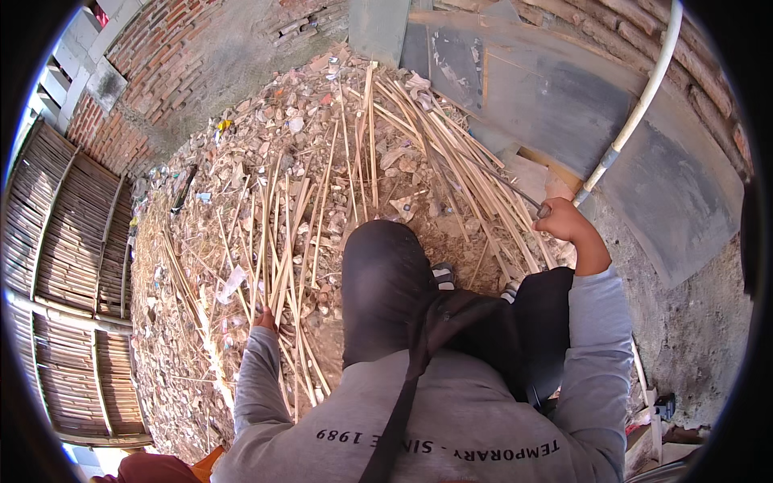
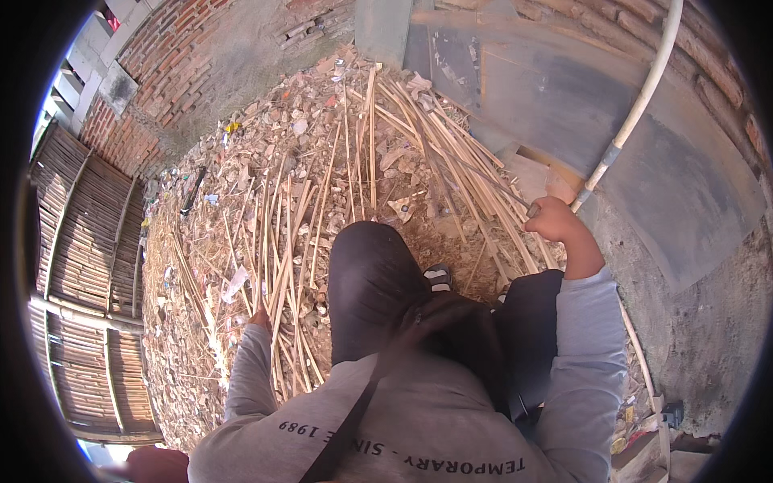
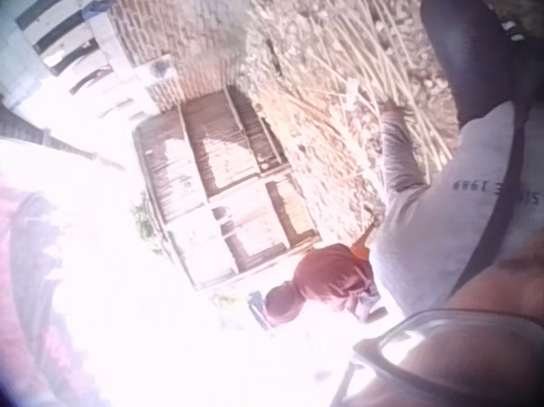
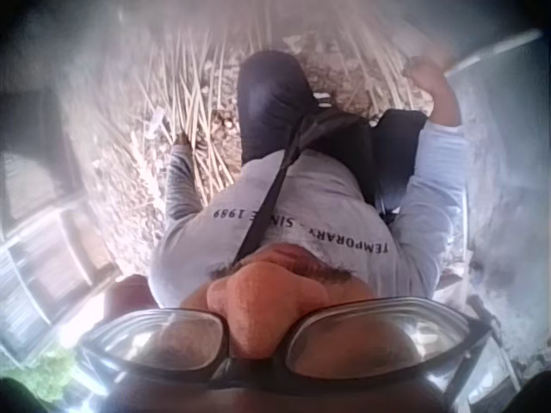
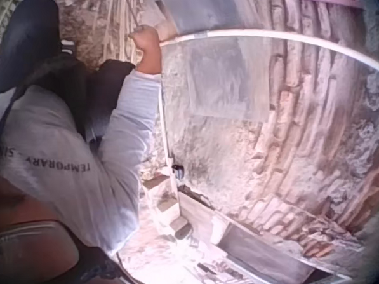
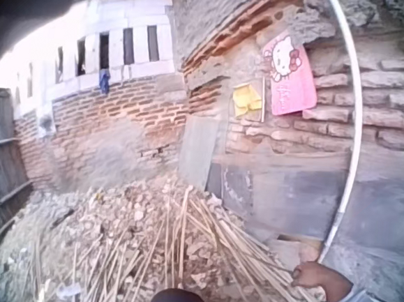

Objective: The person shaves and smooths a bamboo strip using a knife, working over a pile of wood shavings in an outdoor area.

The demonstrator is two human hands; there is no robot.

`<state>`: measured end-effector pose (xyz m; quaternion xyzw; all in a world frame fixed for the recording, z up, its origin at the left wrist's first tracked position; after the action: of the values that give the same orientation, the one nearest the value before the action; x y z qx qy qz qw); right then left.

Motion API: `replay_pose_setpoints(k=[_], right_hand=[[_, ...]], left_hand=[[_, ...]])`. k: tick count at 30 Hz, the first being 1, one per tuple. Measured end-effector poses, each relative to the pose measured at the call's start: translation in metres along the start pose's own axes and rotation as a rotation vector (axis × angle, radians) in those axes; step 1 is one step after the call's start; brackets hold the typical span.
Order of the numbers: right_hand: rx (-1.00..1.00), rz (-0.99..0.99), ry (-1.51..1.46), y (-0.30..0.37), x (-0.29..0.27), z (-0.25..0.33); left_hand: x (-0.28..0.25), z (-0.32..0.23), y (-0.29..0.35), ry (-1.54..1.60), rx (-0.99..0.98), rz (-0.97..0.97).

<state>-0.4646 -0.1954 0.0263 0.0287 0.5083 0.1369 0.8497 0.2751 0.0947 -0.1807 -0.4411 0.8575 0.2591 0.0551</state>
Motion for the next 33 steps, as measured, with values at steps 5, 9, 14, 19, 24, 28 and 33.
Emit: replay_pose_setpoints(k=[5,9,14,19,24,28,33], right_hand=[[-0.08,-0.118,-0.177,0.021,-0.002,0.032],[-0.106,-0.03,-0.475,0.028,0.008,0.029],[-0.167,0.124,-0.75,0.063,0.002,0.077],[-0.302,0.16,-0.929,0.082,0.009,0.092],[-0.245,0.156,-1.02,0.086,0.021,0.089],[-0.203,0.162,-1.139,0.084,0.021,0.087],[-0.171,0.012,-1.151,0.072,0.021,0.079]], left_hand=[[0.078,-0.102,0.164,-0.13,0.035,0.499],[0.127,-0.159,0.222,-0.203,0.197,0.693],[0.16,-0.175,0.279,-0.332,0.431,0.747],[0.171,-0.188,0.317,-0.72,0.671,0.844],[0.176,-0.207,0.346,-0.977,0.689,0.879],[0.181,-0.19,0.327,-0.998,0.832,0.914],[0.168,-0.183,0.307,-1.147,0.811,0.783]])
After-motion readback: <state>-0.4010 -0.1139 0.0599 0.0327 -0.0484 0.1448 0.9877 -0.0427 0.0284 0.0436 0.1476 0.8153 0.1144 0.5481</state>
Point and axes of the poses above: each hand's wrist, its own y-axis away from the middle knuckle, its own x-axis out of the palm, z = x × y, the point moved 2 cm from there along -y, towards the middle knuckle
